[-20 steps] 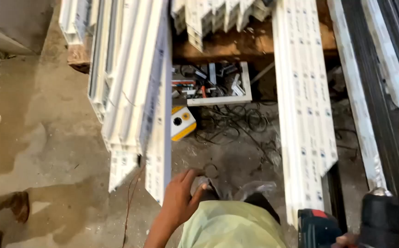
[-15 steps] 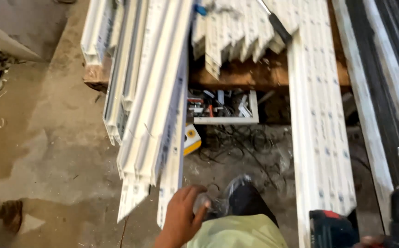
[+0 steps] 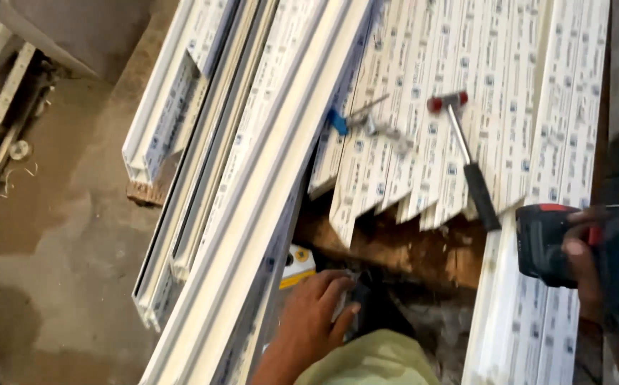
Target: The person assembles uPVC window frame components, attaches brackets, and uses a hammer and drill.
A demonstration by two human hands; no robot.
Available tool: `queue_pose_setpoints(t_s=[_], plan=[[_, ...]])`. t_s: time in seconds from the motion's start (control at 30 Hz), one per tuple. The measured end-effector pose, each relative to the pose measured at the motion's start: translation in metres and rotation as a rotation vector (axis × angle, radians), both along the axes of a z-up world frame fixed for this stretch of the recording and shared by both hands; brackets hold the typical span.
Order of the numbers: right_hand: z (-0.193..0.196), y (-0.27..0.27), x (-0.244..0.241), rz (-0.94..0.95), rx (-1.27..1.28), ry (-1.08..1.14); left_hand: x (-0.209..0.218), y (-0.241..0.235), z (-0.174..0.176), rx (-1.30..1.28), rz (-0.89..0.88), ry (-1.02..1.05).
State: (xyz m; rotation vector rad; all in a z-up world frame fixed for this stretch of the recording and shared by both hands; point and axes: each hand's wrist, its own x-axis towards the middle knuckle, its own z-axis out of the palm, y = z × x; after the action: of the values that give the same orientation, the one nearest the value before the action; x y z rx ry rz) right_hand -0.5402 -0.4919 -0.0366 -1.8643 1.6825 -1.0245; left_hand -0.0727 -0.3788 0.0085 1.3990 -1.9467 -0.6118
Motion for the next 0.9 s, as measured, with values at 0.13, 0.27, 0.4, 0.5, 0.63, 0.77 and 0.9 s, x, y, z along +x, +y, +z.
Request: queue_pose_setpoints(t_s=[0.13,0.27,0.4,0.5,0.63,0.77,0.9], plan=[[0.0,-0.13,0.013,0.121,-0.36,0.574,-0.022,-0.132,-0.014,-0.103,0.125,-0.058],[0.004,-0.206,0.073,0.115,-0.184,0.346,-0.029,-0.241,-0.021,-0.187,0.098,-0.18],[-0.012,-0.234,0.08,0.27,-0.195,-0.088,-0.03,-0.289,-0.045,-0.192,0.074,-0.472],[-0.02,-0.239,0.072,0.236,-0.064,-0.242,-0.025,-0.3,-0.052,-0.156,0.027,-0.545],[0.025,-0.233,0.104,0.199,-0.066,-0.396,-0.015,-0.3,-0.043,-0.099,-0.011,-0.423],[0.024,-0.215,0.105,0.222,-0.077,-0.338,-0.023,-0.275,0.005,-0.049,0.006,-0.148],[0.001,-0.165,0.094,0.105,-0.09,-0.177,-0.036,-0.227,0.035,0.055,0.031,0.261]])
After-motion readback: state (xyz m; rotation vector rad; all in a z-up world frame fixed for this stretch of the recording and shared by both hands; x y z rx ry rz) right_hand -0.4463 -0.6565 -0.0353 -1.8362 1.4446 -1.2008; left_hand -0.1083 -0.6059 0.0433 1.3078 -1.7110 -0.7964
